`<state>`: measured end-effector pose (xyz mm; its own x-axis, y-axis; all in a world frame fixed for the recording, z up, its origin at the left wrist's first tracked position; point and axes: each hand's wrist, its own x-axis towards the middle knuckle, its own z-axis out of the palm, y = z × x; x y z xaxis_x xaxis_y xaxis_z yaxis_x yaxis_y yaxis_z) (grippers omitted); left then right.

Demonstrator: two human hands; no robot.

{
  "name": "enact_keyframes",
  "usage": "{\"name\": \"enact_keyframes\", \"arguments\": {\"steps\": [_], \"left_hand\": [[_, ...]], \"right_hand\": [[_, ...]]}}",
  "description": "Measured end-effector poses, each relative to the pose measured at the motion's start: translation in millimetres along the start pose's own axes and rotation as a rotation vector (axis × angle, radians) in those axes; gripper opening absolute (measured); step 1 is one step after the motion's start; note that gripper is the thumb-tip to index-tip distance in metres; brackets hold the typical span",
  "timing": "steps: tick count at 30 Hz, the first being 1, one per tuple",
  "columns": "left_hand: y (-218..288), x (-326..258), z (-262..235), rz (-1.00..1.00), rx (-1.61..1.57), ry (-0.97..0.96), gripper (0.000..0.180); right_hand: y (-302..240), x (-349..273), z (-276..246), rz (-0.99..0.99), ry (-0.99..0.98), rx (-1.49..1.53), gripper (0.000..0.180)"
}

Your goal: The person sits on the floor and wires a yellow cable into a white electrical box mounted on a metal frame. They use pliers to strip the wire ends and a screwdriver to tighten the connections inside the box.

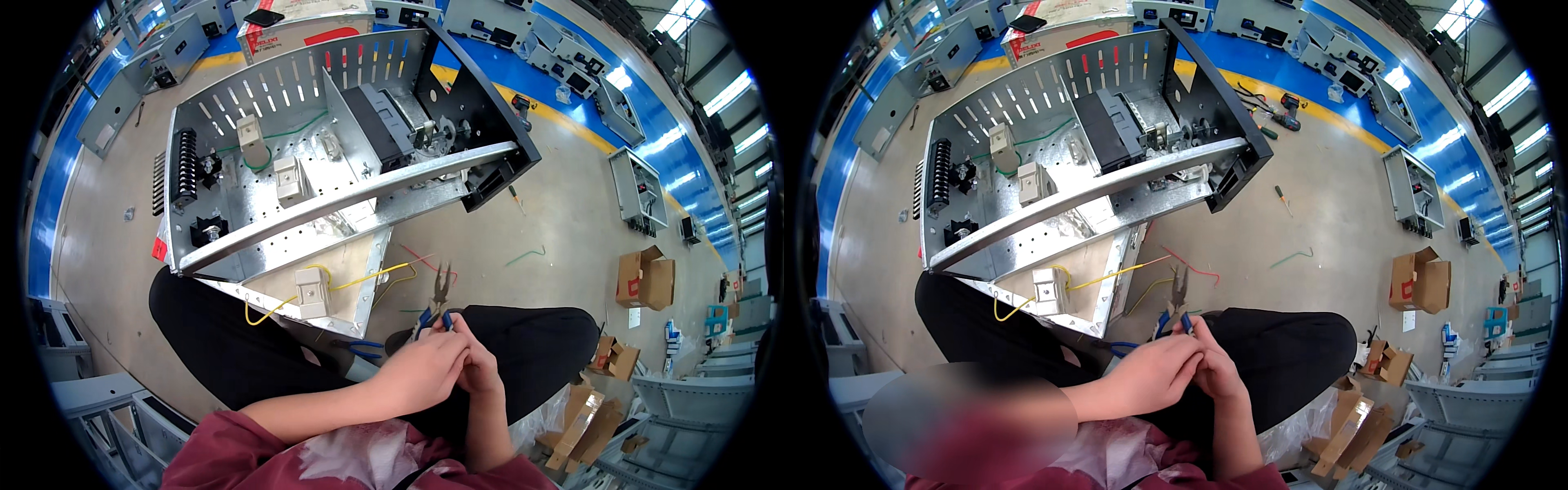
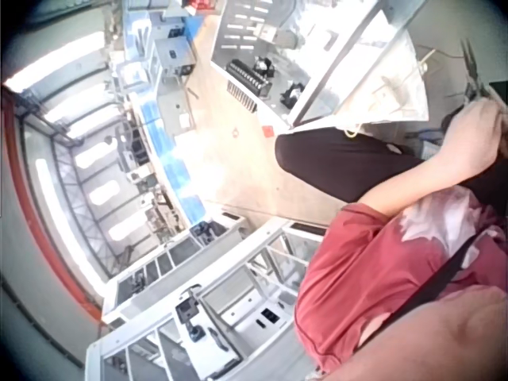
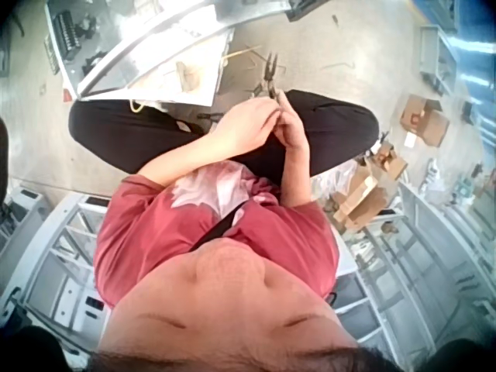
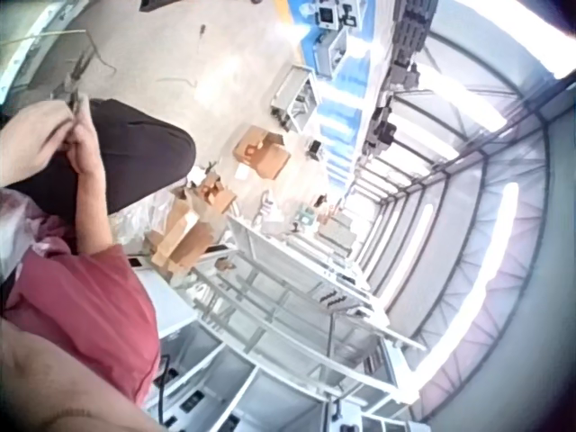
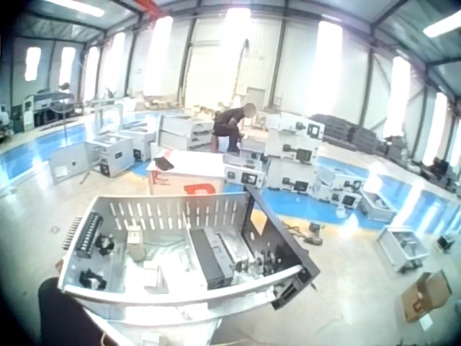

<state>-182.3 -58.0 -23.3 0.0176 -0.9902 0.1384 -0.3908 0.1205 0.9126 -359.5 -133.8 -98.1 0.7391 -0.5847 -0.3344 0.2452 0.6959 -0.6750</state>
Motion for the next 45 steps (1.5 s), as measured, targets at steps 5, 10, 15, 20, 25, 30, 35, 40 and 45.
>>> {"name": "enact_keyframes", "arguments": {"steps": [5,10,15,20,25,30,35,40,45], "left_hand": [[11.2,3.4,-25.2,0.202,0.036,0.108,0.025],[5.0,7.1,-8.8,0.14,0.097,0.233,0.075],[-4.1,-0.8,24.9,0.233,0.101,0.156,0.07],[-2.1,15.7,-22.2,0.248,0.108,0.197,0.054],[-24.8,45.5,-48.7,0.076,0.672,0.49,0.051],[-37.6,35.8,-55.0,0.051,0.722,0.407,0.038],[-37.9,19.2,-61.4,0.142,0.642,0.424,0.021],[-44.9,8.2,-62.2,0.202,0.554,0.48,0.019],[-51.2,2.6,-56.6,0.198,0.61,0.496,0.018]], "right_hand": [[11.9,-0.7,10.5,-0.095,0.205,-0.014,0.067],[15.2,2.2,12.9,-0.381,0.054,0.068,0.076],[68.4,22.4,87.1,-0.744,0.084,0.509,0.091],[5.2,4.5,29.0,-0.231,0.238,0.118,0.048],[-17.6,32.4,34.3,-0.042,0.402,-0.383,0.05],[0.8,55.8,38.6,-0.184,0.303,-0.523,0.051],[46.5,58.2,24.7,-0.351,0.414,-0.86,0.046],[67.5,68.2,29.9,-0.498,0.349,-1.072,0.047],[68.8,75.2,29.1,-0.542,0.386,-1.078,0.046]]}}
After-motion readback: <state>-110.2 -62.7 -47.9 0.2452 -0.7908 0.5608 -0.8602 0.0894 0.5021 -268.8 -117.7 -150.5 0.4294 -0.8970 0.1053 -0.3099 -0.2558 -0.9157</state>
